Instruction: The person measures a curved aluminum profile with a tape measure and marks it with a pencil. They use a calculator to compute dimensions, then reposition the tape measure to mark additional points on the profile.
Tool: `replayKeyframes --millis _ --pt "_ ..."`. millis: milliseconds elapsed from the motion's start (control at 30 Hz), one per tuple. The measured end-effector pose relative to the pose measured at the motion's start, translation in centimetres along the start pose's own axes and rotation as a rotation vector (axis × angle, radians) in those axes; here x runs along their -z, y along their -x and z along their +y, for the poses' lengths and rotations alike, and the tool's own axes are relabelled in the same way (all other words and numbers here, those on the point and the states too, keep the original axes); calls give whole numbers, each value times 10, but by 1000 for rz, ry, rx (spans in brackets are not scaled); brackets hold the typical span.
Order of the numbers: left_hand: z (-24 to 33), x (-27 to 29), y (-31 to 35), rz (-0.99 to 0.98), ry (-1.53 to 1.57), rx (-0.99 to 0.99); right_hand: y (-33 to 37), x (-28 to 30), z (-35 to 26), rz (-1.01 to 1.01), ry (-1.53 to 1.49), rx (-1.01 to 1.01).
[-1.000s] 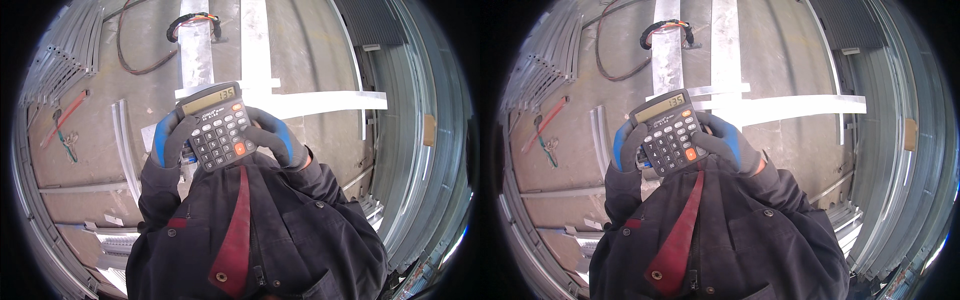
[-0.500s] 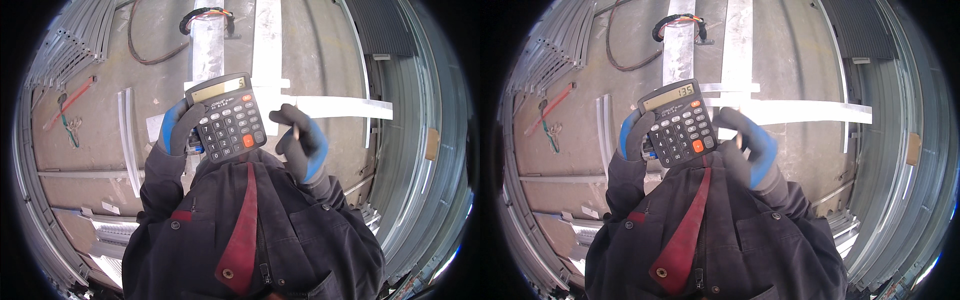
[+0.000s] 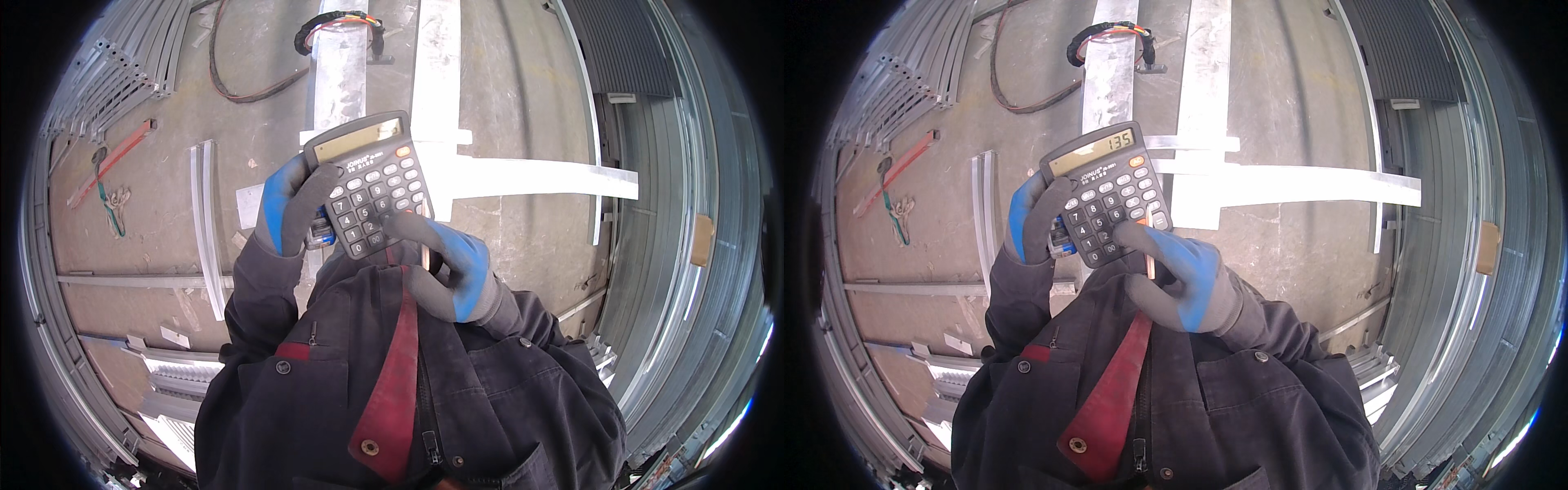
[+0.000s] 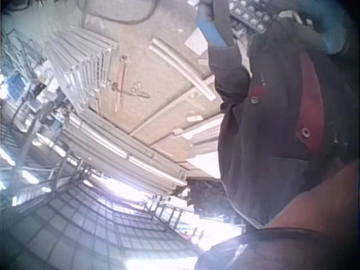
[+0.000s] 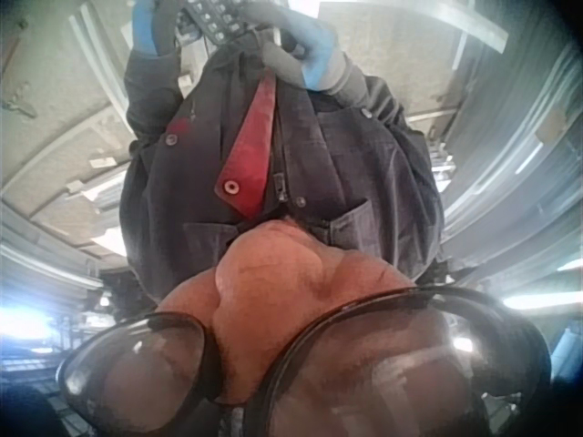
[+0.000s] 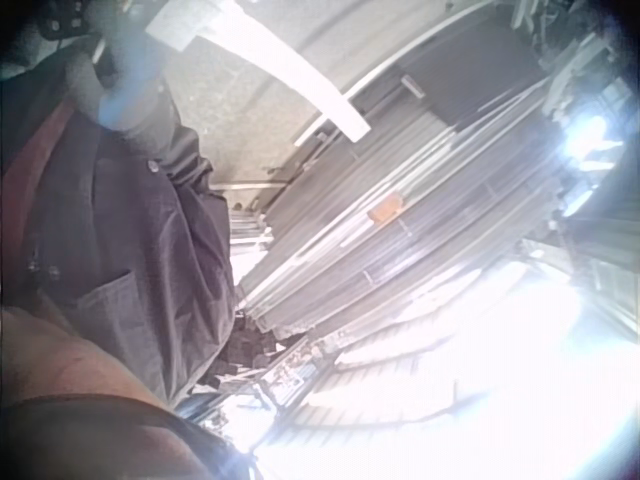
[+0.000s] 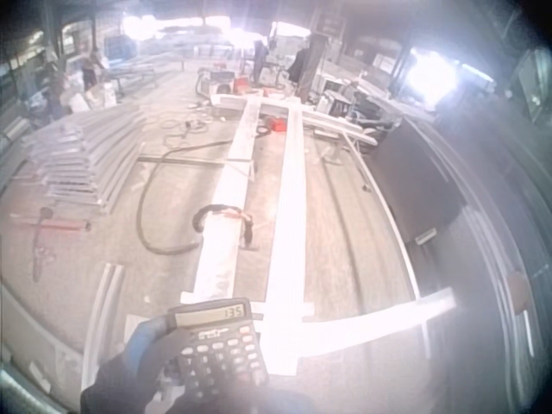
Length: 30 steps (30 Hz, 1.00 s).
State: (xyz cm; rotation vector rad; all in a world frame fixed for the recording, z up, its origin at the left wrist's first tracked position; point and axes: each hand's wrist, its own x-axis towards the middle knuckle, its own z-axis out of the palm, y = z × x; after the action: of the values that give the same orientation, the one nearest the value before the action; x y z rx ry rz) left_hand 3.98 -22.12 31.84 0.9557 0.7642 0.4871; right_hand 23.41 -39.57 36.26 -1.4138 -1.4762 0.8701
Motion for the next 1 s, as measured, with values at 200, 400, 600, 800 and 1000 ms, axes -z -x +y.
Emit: replayKeyframes --millis 200,400,600,800,1000 --pt "6 -7 3 -41 -156 -115 -9 -9 -1 -22 -115 -23" --pt "9 -8 4 -46 -298 -75 -22 -10 -10 -55 -77 11" --pt "1 -11 2 -31 -228 -85 -21 -6 -16 -77 -21 -136" --pt "-2 -2 -3 -24 14 -3 -12 20 -9 213 -278 -239" --pt "-4 0 -4 5 109 -10 6 22 -9 212 -270 -280"
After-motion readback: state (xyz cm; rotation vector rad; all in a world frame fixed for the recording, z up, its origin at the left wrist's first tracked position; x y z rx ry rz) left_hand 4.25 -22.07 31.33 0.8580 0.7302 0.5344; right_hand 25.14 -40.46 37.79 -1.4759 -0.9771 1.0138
